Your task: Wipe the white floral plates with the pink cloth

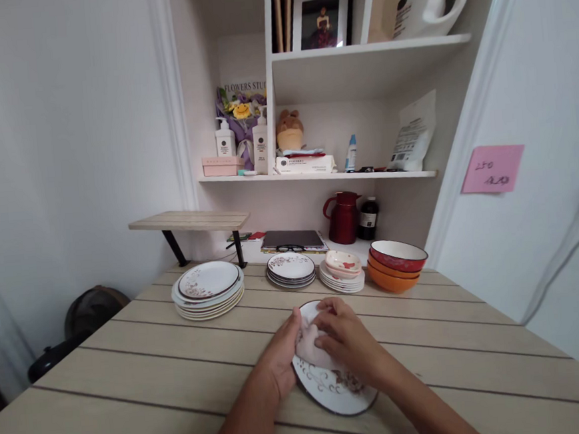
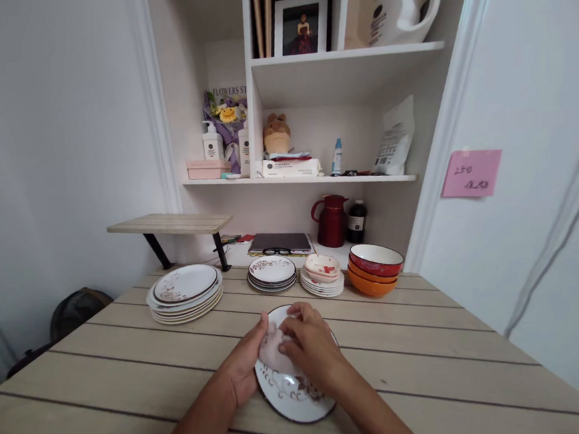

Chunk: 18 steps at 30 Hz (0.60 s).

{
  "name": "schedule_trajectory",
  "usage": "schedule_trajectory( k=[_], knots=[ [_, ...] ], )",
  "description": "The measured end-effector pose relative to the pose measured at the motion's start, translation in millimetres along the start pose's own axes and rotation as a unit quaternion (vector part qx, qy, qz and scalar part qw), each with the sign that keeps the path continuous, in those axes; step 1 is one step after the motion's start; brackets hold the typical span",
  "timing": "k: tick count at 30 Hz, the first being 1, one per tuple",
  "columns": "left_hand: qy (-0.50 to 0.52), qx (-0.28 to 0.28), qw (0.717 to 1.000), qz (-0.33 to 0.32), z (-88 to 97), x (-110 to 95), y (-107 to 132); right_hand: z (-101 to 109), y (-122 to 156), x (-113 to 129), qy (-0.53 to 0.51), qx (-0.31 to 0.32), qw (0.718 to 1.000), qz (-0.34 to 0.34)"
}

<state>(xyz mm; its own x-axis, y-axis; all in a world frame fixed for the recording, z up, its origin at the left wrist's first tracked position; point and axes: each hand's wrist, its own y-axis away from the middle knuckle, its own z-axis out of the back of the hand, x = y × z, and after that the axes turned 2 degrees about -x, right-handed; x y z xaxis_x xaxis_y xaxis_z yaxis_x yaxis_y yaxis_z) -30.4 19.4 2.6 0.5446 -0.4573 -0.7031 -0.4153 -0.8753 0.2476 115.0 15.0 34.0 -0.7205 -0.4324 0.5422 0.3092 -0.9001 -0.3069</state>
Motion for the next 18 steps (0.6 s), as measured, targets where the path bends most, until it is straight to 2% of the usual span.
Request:
schedule_trajectory(
  k=[2, 6, 9, 13, 15, 18],
  knots=[
    [-0.001, 0.001, 1.0, -0.008, -0.2, 0.1, -0.4, 0.9, 0.4, 0.6, 0.014, -0.012, 1.0, 0.012],
    [0.009, 0.009, 1.0, -0.017, 1.1, -0.5, -2.2, 3.3, 2.9, 4.9, 0.013, 0.016, 0.999, 0.035],
    [0.004, -0.002, 1.0, -0.016, 1.7, -0.9, -2.1, 3.5, 5.9, 8.5, -0.01, 0.024, 1.0, 0.013],
    [-0.011, -0.004, 1.0, -0.021, 2.3, -0.3, -1.2, 0.8, 9.5, 9.5, -0.09, 0.044, 0.995, -0.012],
    [-0.017, 0.001, 1.0, -0.016, 2.9, 0.5, -1.6, -0.6, 9.6, 7.3, -0.114, 0.035, 0.993, -0.011],
    [-0.005, 0.012, 1.0, -0.022, 3.5, 1.1, -2.9, -0.6, 6.8, 0.9, -0.1, -0.008, 0.994, 0.038]
  ],
)
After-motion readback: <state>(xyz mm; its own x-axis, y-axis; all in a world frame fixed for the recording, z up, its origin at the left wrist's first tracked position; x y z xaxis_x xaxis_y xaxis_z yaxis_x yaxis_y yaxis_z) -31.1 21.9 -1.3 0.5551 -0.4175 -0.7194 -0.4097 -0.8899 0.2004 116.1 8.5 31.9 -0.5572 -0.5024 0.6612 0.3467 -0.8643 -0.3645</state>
